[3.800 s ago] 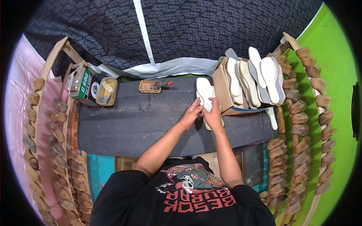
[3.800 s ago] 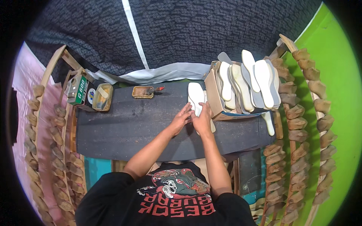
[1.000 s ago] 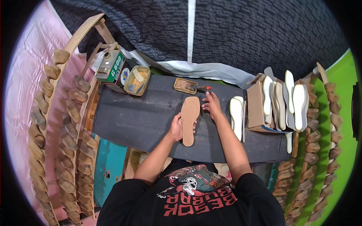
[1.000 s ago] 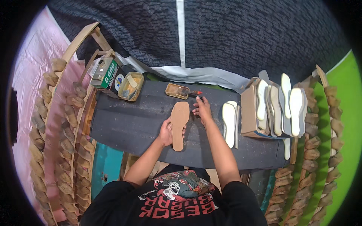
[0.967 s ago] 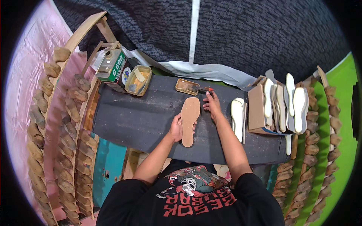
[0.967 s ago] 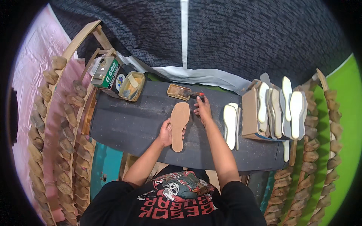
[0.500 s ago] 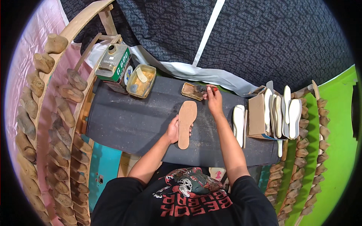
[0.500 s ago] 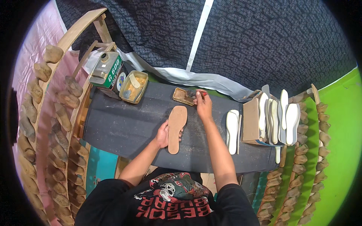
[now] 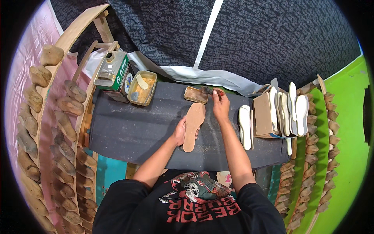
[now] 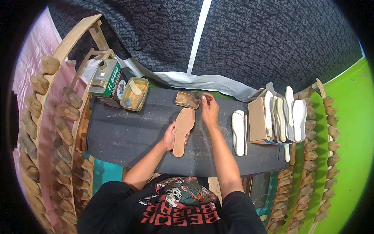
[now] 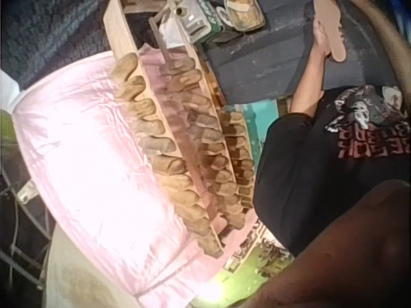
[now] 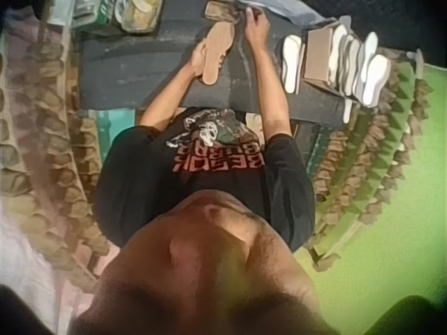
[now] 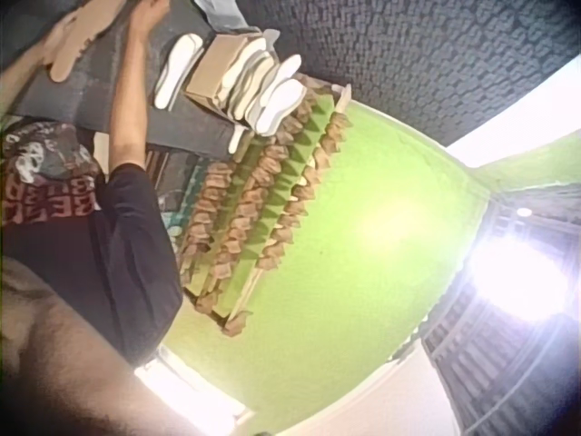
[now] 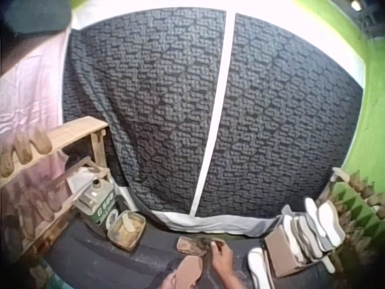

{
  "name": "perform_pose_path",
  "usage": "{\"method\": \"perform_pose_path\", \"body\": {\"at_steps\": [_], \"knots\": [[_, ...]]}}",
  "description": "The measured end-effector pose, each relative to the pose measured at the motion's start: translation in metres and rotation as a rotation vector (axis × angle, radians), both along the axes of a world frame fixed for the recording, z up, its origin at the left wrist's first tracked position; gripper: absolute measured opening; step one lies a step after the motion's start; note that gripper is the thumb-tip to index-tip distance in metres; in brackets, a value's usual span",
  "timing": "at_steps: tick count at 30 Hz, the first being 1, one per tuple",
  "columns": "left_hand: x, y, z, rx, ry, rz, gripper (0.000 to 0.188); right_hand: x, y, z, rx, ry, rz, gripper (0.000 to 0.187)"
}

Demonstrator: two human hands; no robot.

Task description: Applying adhesive to shoe insoles using a brush at a manufacturing workstation.

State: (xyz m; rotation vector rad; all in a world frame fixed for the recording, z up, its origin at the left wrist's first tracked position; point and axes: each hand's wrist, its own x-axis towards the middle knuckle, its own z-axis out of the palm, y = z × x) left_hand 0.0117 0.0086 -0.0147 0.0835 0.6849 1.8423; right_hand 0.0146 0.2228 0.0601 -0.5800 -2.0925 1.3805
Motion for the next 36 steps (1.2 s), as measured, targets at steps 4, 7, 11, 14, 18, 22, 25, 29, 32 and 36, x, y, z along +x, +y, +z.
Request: {"method": "perform_pose_path", "body": {"at_steps": [4, 7, 11, 14, 18, 22, 25, 29, 32, 36], "knots": [[0.005, 0.004, 0.000, -0.016, 0.034, -0.034, 0.069, 0.005, 0.008, -0.004, -0.152, -0.020, 0.023, 0.027], [0.003, 0.010, 0.000, -0.023, 0.054, -0.027, 0.071, 0.011, 0.022, -0.003, -0.109, 0.100, -0.031, 0.026], [0.001, 0.006, 0.000, -0.028, 0.064, 0.006, 0.070, 0.032, 0.016, 0.032, -0.028, 0.076, 0.129, 0.021], [0.001, 0.008, 0.002, -0.022, 0.096, -0.015, 0.070, 0.051, 0.004, 0.054, 0.131, 0.009, 0.186, 0.021], [0.004, 0.015, 0.006, 0.012, 0.065, -0.056, 0.071, 0.058, 0.010, 0.074, 0.314, -0.072, 0.252, 0.017], [0.009, 0.019, 0.008, 0.032, 0.046, -0.082, 0.071, 0.066, -0.002, 0.085, 0.510, -0.066, 0.306, 0.017], [0.011, 0.019, 0.006, 0.047, 0.023, -0.063, 0.071, 0.091, -0.030, 0.088, 0.484, -0.215, 0.565, 0.020], [0.012, 0.015, 0.004, 0.000, -0.018, -0.039, 0.073, 0.104, -0.042, 0.091, 0.528, -0.168, 0.701, 0.019], [0.010, 0.014, 0.007, 0.042, 0.001, -0.087, 0.073, 0.094, -0.024, 0.095, 0.470, -0.166, 0.550, 0.016], [0.012, 0.014, 0.009, 0.081, 0.004, -0.096, 0.073, 0.080, -0.004, 0.092, 0.555, -0.062, 0.357, 0.014]]}}
